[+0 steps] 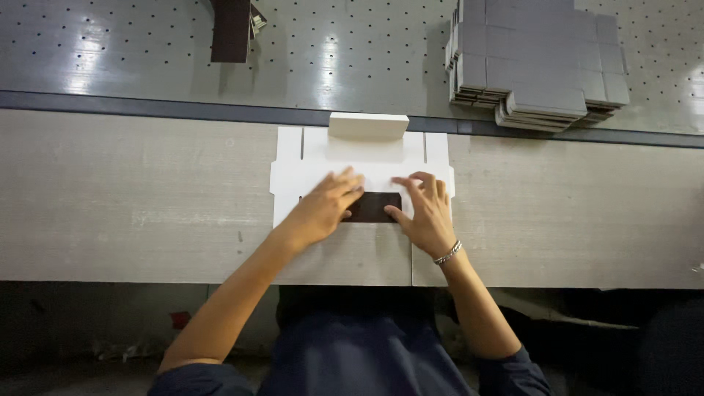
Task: The person folds flat white cardboard sheets into small rectangular boxes by hand. They fold the side flaps inward, tuck them into slots, and then fold the top and bottom flaps to close the box. The process is repeated for multiple boxes.
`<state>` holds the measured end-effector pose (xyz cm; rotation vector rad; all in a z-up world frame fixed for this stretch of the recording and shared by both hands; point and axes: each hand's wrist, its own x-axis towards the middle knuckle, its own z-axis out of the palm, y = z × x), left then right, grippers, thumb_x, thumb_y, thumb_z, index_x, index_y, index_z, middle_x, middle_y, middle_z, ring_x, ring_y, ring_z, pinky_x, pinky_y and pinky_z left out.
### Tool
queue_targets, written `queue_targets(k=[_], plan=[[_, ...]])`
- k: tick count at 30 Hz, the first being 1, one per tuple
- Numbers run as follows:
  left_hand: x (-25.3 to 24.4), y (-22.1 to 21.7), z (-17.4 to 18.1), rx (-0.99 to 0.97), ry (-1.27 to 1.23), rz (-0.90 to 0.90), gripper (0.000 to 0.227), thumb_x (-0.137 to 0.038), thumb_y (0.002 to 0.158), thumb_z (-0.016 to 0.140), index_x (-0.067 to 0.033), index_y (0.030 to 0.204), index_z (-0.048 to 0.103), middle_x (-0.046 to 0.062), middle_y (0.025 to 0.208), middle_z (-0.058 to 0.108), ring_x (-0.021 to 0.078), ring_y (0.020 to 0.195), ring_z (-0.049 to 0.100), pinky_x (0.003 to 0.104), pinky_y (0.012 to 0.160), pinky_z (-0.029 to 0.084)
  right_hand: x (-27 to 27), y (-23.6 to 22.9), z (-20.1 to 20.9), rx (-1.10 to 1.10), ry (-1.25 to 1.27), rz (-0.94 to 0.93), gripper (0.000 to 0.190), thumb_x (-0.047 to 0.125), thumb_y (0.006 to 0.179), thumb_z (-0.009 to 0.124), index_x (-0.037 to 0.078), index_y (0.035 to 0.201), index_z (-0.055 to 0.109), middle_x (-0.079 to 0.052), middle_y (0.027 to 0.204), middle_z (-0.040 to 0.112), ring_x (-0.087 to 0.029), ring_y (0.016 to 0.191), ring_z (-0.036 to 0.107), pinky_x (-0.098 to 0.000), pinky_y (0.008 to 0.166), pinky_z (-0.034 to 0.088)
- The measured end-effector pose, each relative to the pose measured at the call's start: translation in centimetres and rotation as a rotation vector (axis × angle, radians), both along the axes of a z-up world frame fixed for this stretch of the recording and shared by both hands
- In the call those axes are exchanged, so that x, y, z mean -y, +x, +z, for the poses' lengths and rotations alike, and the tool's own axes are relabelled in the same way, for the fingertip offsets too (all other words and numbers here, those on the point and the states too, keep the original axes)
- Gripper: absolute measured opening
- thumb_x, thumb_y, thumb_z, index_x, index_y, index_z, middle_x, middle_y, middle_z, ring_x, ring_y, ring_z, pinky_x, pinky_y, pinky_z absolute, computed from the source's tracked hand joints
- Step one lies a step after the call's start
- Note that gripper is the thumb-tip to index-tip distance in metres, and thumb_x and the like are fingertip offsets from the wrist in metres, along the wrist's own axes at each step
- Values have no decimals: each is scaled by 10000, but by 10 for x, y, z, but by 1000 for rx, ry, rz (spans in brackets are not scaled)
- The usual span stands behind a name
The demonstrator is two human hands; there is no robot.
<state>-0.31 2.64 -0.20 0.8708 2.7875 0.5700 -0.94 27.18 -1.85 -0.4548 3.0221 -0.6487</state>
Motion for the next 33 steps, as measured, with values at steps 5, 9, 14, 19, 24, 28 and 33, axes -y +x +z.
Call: queue_targets(k=[5,9,14,19,24,28,33], plan=[[2,21,-25,-80,-56,-32,514,-169,1055,433,-37,1548,371,146,1640,335,284,1517,302,435,1250,239,24,22,1,-69,310,98,577,390,1049,454,271,1600,337,-153,1703,79,-418,1544,-22,-628,1181,44],[-13,34,-35,-273,-129,20,1251,-757,776,643,68,1589,170,246,1678,176,360,1560,154,467,1277,125,61,26,-13,-159,282,235,595,343,1090,294,82,1623,248,-114,1721,92,-310,1572,6,-535,1214,19],[9,35,-30,-141,-164,-20,1353,-959,732,433,33,1602,135,220,1695,127,351,1571,111,472,1284,77,36,23,-14,-234,318,275,609,413,1090,347,114,1618,288,-79,1708,184,-284,1571,89,-525,1222,46],[22,43,-26,-62,-190,21,1286,-972,783,324,-18,1618,107,171,1711,76,303,1578,78,458,1279,24,-5,18,-25,-137,327,148,606,446,1103,210,192,1650,157,5,1728,26,-250,1563,-75,-531,1201,-87],[6,42,-44,-289,-96,121,789,-623,1038,276,-51,1579,337,157,1648,326,284,1531,290,512,1250,180,3,23,-18,-152,203,152,575,316,1085,379,253,1638,233,-98,1710,122,-386,1548,10,-583,1202,75],[9,30,-63,-431,-72,110,673,-571,1023,413,-63,1452,521,137,1464,517,302,1395,476,473,1152,406,-4,23,-32,-354,189,224,482,496,982,542,310,1424,582,57,1508,489,-236,1444,389,-443,1185,261],[13,23,-48,-526,-103,-28,507,-429,1053,483,-24,1324,619,124,1152,600,276,1176,574,365,983,513,-5,10,-25,-431,194,395,466,498,933,636,162,1252,686,9,1162,591,-221,1082,556,-357,873,489]])
